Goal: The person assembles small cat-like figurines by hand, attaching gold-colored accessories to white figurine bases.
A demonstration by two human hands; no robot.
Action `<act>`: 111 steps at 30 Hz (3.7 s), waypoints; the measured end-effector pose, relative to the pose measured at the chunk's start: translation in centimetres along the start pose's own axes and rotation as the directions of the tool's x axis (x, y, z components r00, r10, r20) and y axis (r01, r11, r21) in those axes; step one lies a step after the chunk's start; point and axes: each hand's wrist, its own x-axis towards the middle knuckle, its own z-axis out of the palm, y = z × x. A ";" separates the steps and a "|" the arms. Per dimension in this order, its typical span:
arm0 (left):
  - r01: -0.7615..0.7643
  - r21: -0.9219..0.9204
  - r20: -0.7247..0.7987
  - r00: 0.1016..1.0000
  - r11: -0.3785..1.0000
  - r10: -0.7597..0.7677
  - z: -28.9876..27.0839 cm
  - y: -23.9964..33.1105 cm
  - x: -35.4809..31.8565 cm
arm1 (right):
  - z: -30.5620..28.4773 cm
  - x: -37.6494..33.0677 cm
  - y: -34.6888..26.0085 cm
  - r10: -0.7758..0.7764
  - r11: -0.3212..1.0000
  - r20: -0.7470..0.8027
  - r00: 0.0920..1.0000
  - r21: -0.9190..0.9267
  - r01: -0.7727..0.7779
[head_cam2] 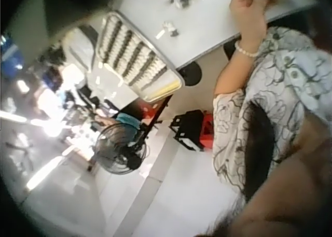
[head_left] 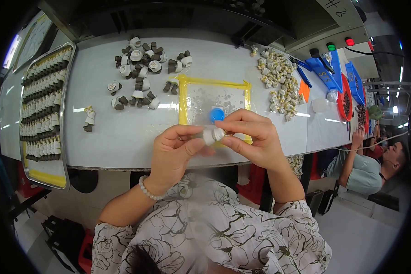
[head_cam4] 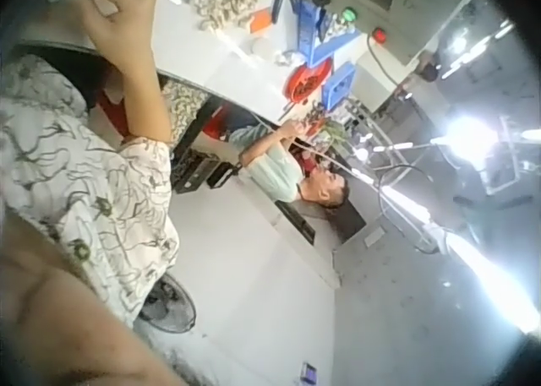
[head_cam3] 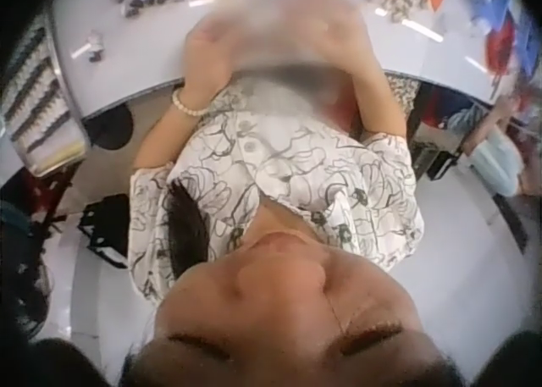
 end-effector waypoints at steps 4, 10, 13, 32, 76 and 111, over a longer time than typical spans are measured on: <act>-0.008 0.112 -0.053 0.998 0.994 0.014 0.2 -0.2 -0.3 | 0.3 -0.3 0.0 0.051 0.998 0.035 0.998 -0.044 -0.049; -0.026 0.194 -0.077 0.996 0.981 0.042 0.3 -0.6 -0.5 | 0.6 -0.5 -0.2 0.146 0.989 0.047 0.988 -0.019 -0.146; -0.036 0.195 -0.072 0.996 0.980 0.051 0.4 -0.5 -0.2 | 0.6 -0.6 0.5 0.145 0.988 0.032 0.989 0.043 -0.146; -0.208 0.860 0.465 0.695 -0.466 0.548 -6.9 8.3 -5.5 | -7.0 -4.0 5.3 -0.074 0.605 -0.319 0.945 -0.767 -0.212; -0.016 1.000 0.007 0.891 0.016 0.455 -2.5 9.0 -0.4 | -0.3 0.9 2.4 -0.166 0.843 -0.063 0.984 -0.526 0.109; -0.052 0.161 -0.066 0.996 0.986 0.063 -0.4 0.8 -0.7 | 1.8 0.0 0.2 0.012 1.000 -0.022 1.000 -0.023 -0.012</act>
